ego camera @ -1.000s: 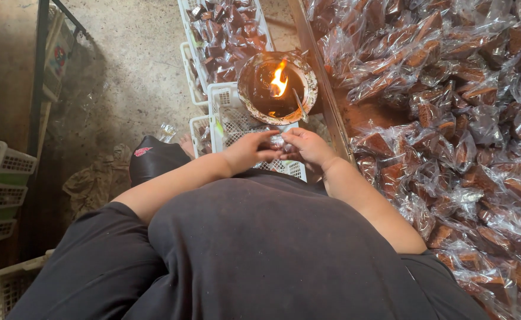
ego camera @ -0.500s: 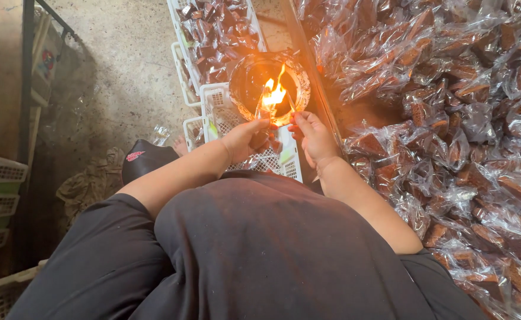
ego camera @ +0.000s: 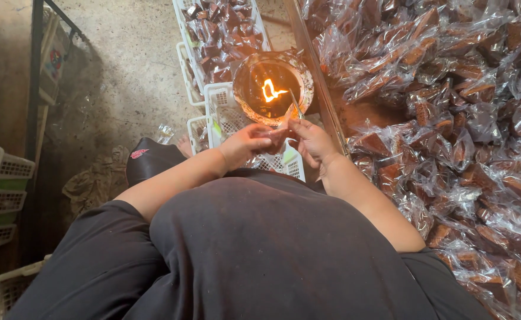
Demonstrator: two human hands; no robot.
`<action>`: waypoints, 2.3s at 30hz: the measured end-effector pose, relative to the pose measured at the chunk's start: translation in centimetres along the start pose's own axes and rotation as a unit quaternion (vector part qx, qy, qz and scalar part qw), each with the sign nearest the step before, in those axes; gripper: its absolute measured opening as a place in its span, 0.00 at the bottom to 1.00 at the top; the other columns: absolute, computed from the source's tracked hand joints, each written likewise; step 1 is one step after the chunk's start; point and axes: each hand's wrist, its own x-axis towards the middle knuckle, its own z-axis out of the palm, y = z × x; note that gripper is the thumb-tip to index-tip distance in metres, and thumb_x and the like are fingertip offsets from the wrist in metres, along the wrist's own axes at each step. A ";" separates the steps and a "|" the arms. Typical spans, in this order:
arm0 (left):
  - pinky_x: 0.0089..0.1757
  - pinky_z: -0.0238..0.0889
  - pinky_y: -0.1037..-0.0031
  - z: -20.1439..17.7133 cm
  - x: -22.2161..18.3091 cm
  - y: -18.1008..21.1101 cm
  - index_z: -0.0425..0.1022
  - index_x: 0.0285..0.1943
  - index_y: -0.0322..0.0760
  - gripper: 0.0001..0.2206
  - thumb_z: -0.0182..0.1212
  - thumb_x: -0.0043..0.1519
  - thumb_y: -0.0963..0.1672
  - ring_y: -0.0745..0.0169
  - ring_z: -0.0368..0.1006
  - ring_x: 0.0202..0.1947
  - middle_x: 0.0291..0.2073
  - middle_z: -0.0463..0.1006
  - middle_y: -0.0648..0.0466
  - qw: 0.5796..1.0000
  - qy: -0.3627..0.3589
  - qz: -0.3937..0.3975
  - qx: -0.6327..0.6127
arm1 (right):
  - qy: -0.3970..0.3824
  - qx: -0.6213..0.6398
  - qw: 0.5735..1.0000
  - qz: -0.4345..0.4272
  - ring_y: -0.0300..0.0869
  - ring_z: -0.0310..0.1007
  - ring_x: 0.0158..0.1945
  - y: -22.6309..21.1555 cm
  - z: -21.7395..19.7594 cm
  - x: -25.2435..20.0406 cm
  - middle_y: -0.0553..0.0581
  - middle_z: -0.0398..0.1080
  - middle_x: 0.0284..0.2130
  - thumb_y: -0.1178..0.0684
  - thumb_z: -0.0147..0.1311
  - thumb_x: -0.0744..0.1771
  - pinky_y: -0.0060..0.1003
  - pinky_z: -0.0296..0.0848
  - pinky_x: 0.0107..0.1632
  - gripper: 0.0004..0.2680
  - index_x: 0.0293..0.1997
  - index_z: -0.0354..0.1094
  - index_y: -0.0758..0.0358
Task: Sealing individual plastic bags containing baked goods by passing the open ends over a flame.
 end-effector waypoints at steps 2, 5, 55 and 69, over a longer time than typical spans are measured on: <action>0.42 0.76 0.65 -0.3 -0.7 1.3 0.65 0.65 0.33 0.32 0.78 0.52 0.40 0.47 0.75 0.47 0.50 0.73 0.41 0.993 0.073 0.049 -0.080 | -0.028 -0.018 0.999 0.008 0.33 0.78 0.41 0.9 -1.3 1.3 0.47 0.76 0.34 0.47 0.61 0.68 0.24 0.75 0.43 0.07 0.43 0.69 0.53; 0.34 0.77 0.79 1.9 -2.8 2.8 0.65 0.63 0.44 0.28 0.75 0.55 0.39 0.57 0.81 0.39 0.43 0.78 0.50 0.991 0.074 0.089 -0.069 | -0.083 -0.141 0.986 -0.035 0.37 0.73 0.34 2.4 -1.3 2.1 0.51 0.71 0.23 0.50 0.65 0.66 0.32 0.75 0.46 0.08 0.33 0.73 0.62; 0.30 0.72 0.81 2.8 -3.5 2.5 0.75 0.51 0.44 0.19 0.78 0.53 0.41 0.69 0.75 0.34 0.37 0.81 0.53 0.982 0.039 0.157 0.098 | -0.071 -0.083 0.983 -0.145 0.33 0.75 0.41 3.2 -2.6 0.9 0.52 0.73 0.42 0.62 0.62 0.66 0.25 0.78 0.45 0.26 0.70 0.52 0.46; 0.42 0.73 0.71 -0.8 -2.4 3.2 0.85 0.43 0.45 0.13 0.79 0.54 0.51 0.68 0.77 0.37 0.33 0.84 0.55 0.958 0.166 0.104 0.208 | 0.019 -0.368 0.911 -0.186 0.32 0.68 0.26 3.9 -4.5 3.1 0.48 0.71 0.22 0.48 0.68 0.65 0.27 0.71 0.31 0.03 0.36 0.81 0.51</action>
